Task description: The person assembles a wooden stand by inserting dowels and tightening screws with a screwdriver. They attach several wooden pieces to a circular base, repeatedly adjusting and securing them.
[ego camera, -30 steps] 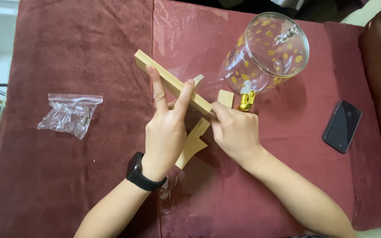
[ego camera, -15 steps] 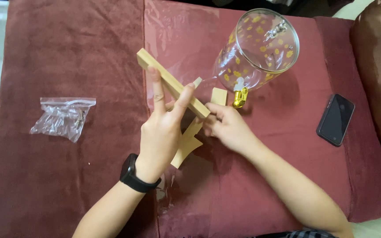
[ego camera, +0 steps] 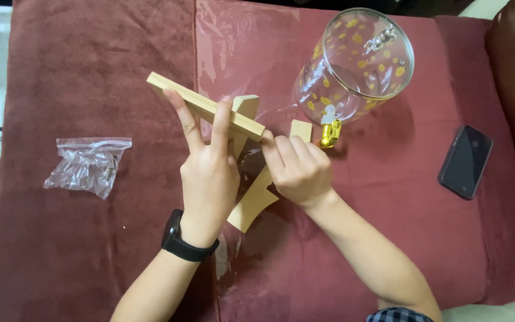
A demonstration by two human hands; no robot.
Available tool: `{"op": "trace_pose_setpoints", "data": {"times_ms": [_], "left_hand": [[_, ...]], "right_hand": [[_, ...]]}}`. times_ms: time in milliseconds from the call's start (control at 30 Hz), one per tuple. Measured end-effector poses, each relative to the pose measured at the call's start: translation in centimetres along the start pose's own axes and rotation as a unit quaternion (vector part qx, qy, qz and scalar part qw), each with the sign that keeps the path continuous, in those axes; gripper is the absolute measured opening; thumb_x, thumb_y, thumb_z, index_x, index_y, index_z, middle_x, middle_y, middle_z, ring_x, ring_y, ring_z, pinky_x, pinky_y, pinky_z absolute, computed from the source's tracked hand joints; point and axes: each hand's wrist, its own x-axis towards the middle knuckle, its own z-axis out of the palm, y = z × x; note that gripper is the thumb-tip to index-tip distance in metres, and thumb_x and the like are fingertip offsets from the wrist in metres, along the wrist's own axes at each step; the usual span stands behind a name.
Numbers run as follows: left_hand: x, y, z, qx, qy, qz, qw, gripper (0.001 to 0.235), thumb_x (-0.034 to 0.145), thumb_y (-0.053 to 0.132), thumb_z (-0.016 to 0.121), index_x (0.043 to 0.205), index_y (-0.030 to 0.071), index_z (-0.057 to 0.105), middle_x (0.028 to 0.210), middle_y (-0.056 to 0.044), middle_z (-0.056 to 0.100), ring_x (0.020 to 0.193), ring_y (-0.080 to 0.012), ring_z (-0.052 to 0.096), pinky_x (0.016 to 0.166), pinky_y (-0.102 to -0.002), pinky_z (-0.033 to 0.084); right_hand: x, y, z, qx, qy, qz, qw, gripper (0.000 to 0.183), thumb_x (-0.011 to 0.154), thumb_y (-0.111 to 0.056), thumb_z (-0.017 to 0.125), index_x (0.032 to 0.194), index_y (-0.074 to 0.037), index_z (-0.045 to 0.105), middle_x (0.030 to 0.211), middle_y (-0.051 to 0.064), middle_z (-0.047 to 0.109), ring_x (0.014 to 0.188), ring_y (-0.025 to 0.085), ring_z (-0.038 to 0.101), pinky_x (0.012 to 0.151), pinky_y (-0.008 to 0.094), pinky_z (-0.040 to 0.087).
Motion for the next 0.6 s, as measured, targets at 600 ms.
{"op": "trace_pose_setpoints", "data": {"times_ms": [600], "left_hand": [[-0.6,0.6,0.0,0.034,-0.036,0.022,0.999,0.084,0.094,-0.015,0.052,0.16,0.036,0.039,0.166,-0.031,-0.007,0.102,-0.0355,0.077,0.044,-0.046,0.054]], "right_hand": [[3.0,3.9,-2.2,0.278,-0.52,0.299,0.751,0.019,0.098,-0.033,0.051,0.088,-0.02,0.061,0.073,0.008,0.068,0.079,0.043,0.064,0.064,0.055,0.044]]}}
